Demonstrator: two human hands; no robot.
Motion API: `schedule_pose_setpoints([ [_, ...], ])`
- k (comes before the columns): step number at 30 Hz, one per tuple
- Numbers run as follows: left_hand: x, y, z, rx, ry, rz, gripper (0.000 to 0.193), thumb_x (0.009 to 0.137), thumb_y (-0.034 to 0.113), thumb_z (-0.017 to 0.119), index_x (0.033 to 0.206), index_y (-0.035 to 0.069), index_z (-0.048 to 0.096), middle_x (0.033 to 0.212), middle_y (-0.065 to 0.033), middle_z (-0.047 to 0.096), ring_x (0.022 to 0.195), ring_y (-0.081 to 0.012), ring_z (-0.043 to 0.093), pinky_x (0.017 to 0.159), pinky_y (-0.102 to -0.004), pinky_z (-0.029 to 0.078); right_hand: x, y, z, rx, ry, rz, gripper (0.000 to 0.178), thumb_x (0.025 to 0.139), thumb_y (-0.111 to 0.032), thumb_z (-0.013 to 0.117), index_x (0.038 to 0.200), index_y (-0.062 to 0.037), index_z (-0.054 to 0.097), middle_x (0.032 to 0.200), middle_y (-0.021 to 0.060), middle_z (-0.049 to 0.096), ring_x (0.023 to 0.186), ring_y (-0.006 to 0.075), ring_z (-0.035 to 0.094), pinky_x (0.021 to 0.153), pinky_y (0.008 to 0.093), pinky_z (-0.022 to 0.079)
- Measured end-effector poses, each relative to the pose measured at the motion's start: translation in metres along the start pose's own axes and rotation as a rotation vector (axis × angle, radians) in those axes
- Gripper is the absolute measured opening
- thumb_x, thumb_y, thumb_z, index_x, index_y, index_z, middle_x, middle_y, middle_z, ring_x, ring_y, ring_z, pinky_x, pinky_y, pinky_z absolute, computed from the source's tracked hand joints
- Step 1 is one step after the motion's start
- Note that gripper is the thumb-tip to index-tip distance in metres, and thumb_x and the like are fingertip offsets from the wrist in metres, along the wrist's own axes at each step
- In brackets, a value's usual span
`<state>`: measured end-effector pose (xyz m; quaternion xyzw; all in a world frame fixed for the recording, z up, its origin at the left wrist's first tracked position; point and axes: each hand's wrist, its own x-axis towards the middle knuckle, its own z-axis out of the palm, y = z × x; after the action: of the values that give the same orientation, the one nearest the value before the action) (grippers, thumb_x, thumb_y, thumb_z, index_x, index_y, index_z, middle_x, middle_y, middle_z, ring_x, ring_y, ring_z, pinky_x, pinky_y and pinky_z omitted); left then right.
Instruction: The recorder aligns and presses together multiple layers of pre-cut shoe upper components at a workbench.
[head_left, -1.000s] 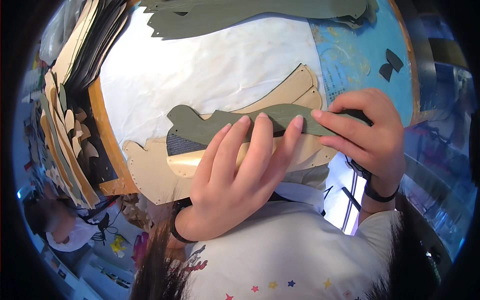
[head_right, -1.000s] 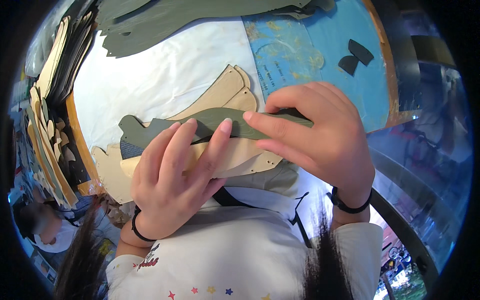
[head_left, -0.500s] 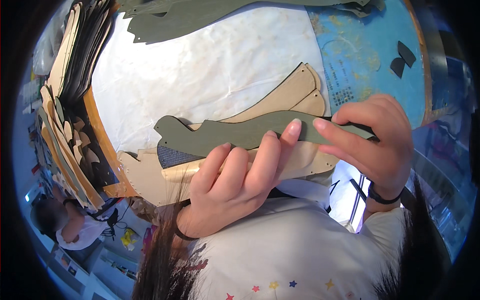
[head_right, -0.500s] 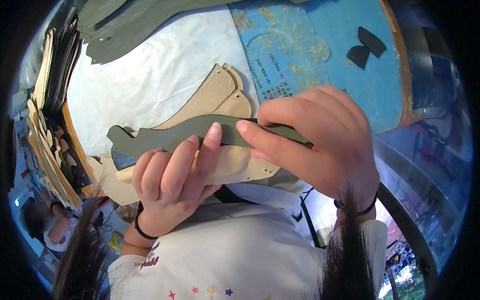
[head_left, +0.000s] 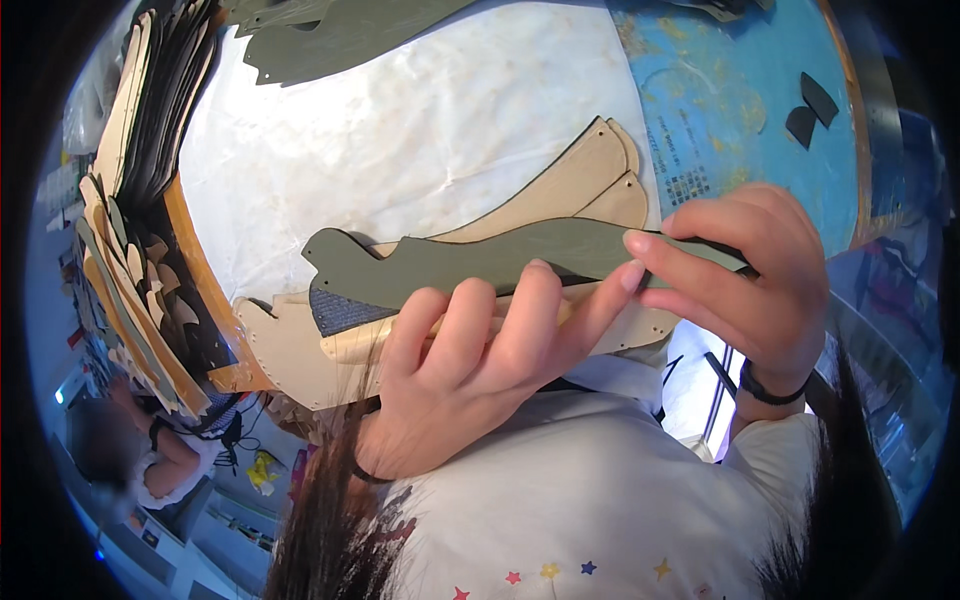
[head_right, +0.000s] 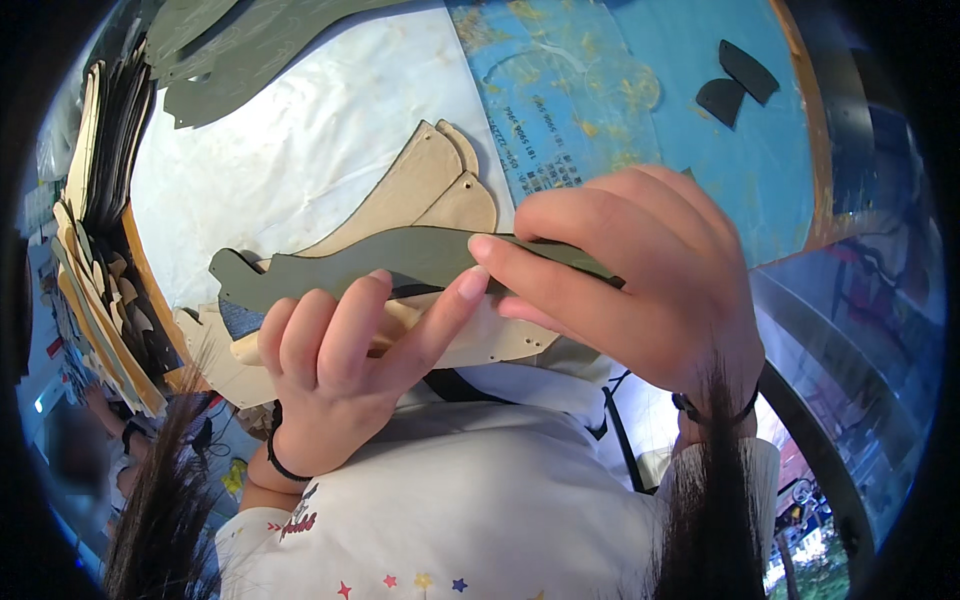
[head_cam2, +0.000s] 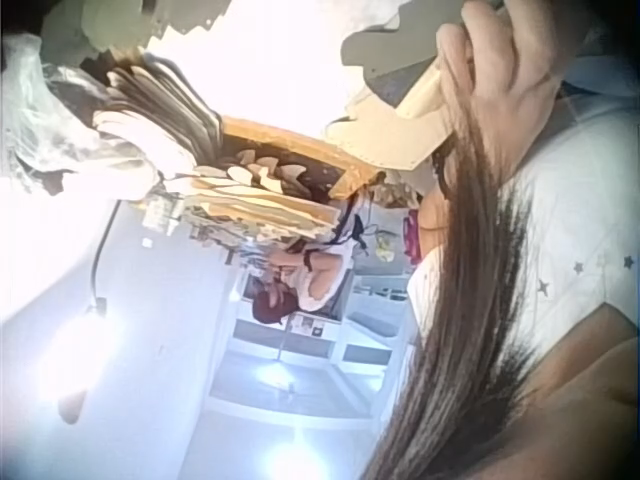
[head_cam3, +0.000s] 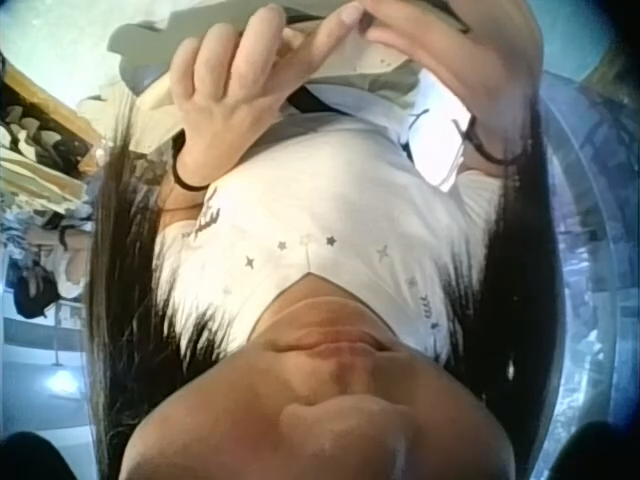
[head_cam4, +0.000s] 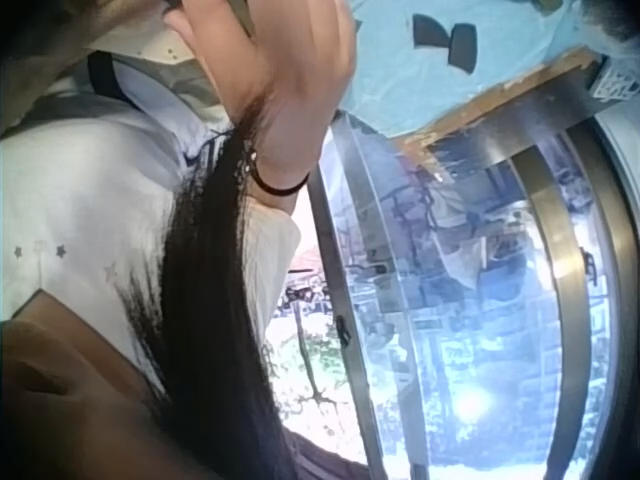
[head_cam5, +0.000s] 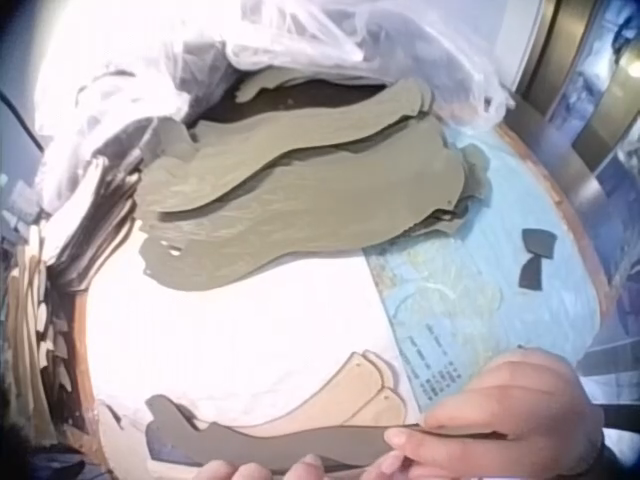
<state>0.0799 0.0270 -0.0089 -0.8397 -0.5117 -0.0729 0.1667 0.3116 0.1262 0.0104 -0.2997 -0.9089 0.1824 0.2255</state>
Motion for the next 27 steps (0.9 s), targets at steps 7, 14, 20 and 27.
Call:
schedule_pose_setpoints([
  [7, 0.004, 0.007, 0.007, 0.029, 0.121, -0.080, 0.049, 0.094, 0.023, 0.069, 0.139, 0.041, 0.064, 0.123, 0.0063, 0.048, 0.098, -0.0135, 0.047, 0.079, -0.0261, 0.043, -0.009, 0.007, -0.042, -0.092, -0.017, 0.126, 0.064, 0.071, -0.025, 0.091, 0.128, -0.0051, 0.068, 0.096, 0.0061, 0.064, 0.085, 0.0186, 0.060, 0.072, 0.0317, 0.045],
  [14, 0.014, 0.015, 0.000, -0.046, 0.104, 0.022, 0.043, 0.086, 0.020, 0.079, 0.128, 0.025, 0.074, 0.123, 0.0008, 0.058, 0.106, -0.0182, 0.054, 0.089, -0.0330, 0.053, -0.020, 0.009, -0.024, 0.326, 0.142, 0.548, 0.046, 0.081, 0.010, 0.074, 0.124, 0.0015, 0.060, 0.107, 0.0054, 0.059, 0.092, 0.0108, 0.058, 0.086, 0.0238, 0.046],
  [20, 0.036, 0.020, 0.006, -0.282, 0.170, 0.127, 0.041, 0.085, 0.004, 0.075, 0.124, 0.018, 0.076, 0.131, 0.0028, 0.062, 0.112, -0.0154, 0.059, 0.090, -0.0279, 0.058, -0.016, 0.006, -0.020, 0.258, 0.147, 0.564, 0.045, 0.082, 0.009, 0.077, 0.122, -0.0005, 0.061, 0.108, 0.0037, 0.062, 0.093, 0.0086, 0.059, 0.082, 0.0233, 0.046],
  [27, 0.037, 0.022, 0.013, -0.265, 0.135, 0.132, 0.043, 0.085, 0.005, 0.075, 0.126, 0.017, 0.076, 0.133, 0.0030, 0.061, 0.110, -0.0149, 0.058, 0.088, -0.0273, 0.057, -0.013, 0.006, -0.020, 0.189, 0.134, 0.610, 0.044, 0.081, 0.005, 0.081, 0.120, -0.0033, 0.063, 0.097, 0.0015, 0.064, 0.085, 0.0072, 0.058, 0.073, 0.0222, 0.043],
])
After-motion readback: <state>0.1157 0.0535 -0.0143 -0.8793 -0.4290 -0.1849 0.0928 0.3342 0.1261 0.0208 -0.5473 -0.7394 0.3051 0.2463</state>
